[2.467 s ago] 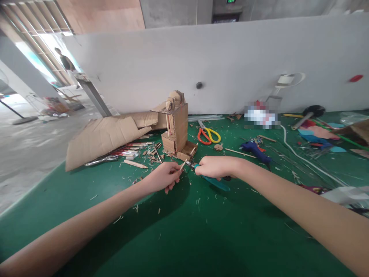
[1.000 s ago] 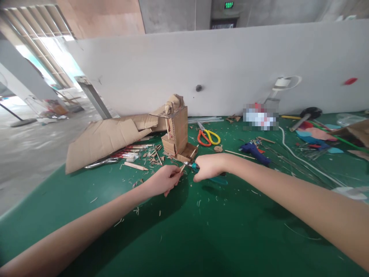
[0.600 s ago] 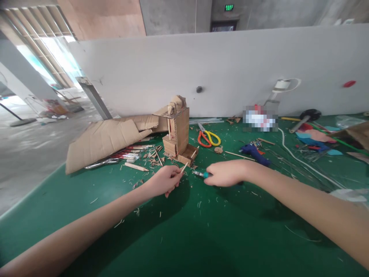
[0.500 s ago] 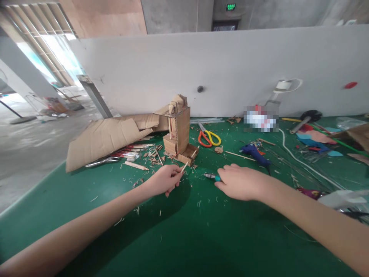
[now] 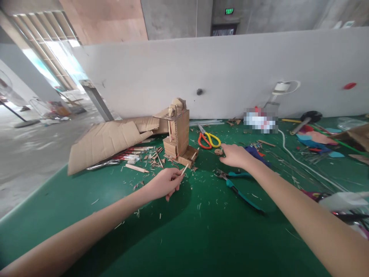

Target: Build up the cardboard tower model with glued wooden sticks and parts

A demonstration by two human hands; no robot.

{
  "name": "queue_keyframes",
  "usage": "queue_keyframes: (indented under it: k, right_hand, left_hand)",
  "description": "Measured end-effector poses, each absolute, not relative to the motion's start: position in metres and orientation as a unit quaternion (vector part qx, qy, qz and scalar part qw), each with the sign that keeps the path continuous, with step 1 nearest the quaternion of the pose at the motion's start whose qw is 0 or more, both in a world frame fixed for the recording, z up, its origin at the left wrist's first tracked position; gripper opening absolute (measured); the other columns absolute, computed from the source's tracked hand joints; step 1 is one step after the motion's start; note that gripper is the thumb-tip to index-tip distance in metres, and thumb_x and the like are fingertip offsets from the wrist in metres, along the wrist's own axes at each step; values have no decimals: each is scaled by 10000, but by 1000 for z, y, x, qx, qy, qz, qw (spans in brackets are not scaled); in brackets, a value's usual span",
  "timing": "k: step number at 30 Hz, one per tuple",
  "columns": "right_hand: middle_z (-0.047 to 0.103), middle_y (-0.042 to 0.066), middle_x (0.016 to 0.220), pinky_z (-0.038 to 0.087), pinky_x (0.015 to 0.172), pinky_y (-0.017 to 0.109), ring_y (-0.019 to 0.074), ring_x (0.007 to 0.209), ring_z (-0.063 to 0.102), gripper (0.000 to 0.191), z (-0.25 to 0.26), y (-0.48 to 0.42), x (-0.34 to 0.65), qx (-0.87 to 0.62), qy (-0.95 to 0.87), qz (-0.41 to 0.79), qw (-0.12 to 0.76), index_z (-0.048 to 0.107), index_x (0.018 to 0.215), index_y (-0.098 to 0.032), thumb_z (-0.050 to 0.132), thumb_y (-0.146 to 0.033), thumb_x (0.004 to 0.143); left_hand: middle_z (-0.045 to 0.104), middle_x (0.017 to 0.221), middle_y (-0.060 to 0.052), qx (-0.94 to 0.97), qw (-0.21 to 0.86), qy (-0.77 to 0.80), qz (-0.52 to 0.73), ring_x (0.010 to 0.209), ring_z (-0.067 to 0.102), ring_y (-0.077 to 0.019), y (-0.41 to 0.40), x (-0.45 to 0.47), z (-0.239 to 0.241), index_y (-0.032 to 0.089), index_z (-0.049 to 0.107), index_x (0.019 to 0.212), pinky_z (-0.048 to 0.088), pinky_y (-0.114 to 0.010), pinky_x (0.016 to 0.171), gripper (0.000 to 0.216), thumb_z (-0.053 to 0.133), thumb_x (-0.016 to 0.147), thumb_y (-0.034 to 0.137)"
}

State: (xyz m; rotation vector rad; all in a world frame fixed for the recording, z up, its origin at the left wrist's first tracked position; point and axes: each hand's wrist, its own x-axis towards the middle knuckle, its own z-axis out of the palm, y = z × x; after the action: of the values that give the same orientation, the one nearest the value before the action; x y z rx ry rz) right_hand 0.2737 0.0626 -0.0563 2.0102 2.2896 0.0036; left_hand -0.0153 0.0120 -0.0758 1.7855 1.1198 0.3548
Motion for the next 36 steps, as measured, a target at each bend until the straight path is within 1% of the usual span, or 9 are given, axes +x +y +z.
queue_keyframes:
  k: [5, 9, 13, 16, 20, 26, 31, 33, 36]
  right_hand:
    - [577, 156, 1215, 423, 748, 409, 341, 1036, 542, 508, -63, 65, 269, 656, 753, 44, 16, 522, 1244, -134, 418, -379, 812]
    - [651, 128, 1033, 402, 657, 358, 286, 903, 587, 360, -53, 60, 270, 654, 752, 78, 4, 643, 1031, -169, 349, -281, 857]
    - [678, 96, 925, 369, 595, 318, 235, 792, 609, 326, -47, 57, 269, 642, 761, 94, -1, 656, 910, -169, 338, -226, 869]
    - [680, 99, 901, 373, 619, 321, 228, 796, 611, 325, -43, 45, 260, 619, 772, 140, -42, 663, 923, -151, 348, -227, 891]
    - [677, 112, 937, 389, 721, 361, 231, 849, 596, 307, -39, 9, 231, 535, 809, 199, -142, 657, 956, -131, 364, -214, 917]
    - [673, 100, 909, 396, 749, 370, 222, 828, 574, 292, -51, -35, 184, 407, 859, 254, -180, 623, 1075, -141, 389, -118, 902]
    - [659, 106, 911, 411, 753, 389, 226, 842, 577, 281, -66, -38, 175, 364, 886, 226, -180, 598, 1082, -135, 394, -94, 893]
    - [645, 108, 943, 423, 770, 396, 229, 866, 569, 241, -70, -37, 175, 376, 880, 182, -226, 573, 1090, -134, 440, -148, 889]
    - [592, 124, 1058, 446, 821, 387, 230, 966, 543, 290, -75, -36, 176, 441, 828, 56, -341, 504, 1145, -142, 498, -244, 873]
  left_hand:
    - [531, 610, 25, 742, 468, 459, 139, 347, 458, -65, 12, -17, -76, 170, 480, 781, 431, -194, 308, 207, 409, 860, 347]
    - [541, 621, 22, 758, 443, 463, 125, 347, 455, -69, 10, -17, -76, 169, 500, 831, 391, -191, 304, 189, 408, 854, 333]
    - [557, 638, 9, 778, 392, 477, 121, 370, 449, -73, 8, -17, -73, 159, 535, 866, 363, -204, 357, 213, 416, 853, 334]
    - [587, 689, -21, 807, 306, 479, 159, 526, 524, -123, 8, -19, -70, 153, 551, 981, 405, -242, 489, 250, 457, 841, 337]
    - [596, 909, -85, 821, 220, 468, 244, 764, 562, -183, 11, -21, -67, 154, 531, 1075, 435, -301, 666, 298, 469, 844, 332]
    - [617, 919, -34, 775, 359, 431, 291, 604, 519, -99, 20, -19, -62, 188, 551, 1121, 440, -235, 562, 338, 498, 846, 376]
    - [654, 832, -21, 779, 377, 408, 292, 594, 526, -91, 23, -14, -68, 167, 634, 936, 430, -213, 538, 197, 541, 826, 302]
    - [655, 812, -19, 781, 373, 403, 299, 608, 540, -93, 23, -12, -70, 158, 635, 906, 440, -216, 565, 162, 559, 812, 266]
    - [656, 824, -22, 788, 364, 392, 304, 643, 554, -97, 21, -15, -65, 156, 636, 898, 452, -222, 610, 150, 554, 814, 249]
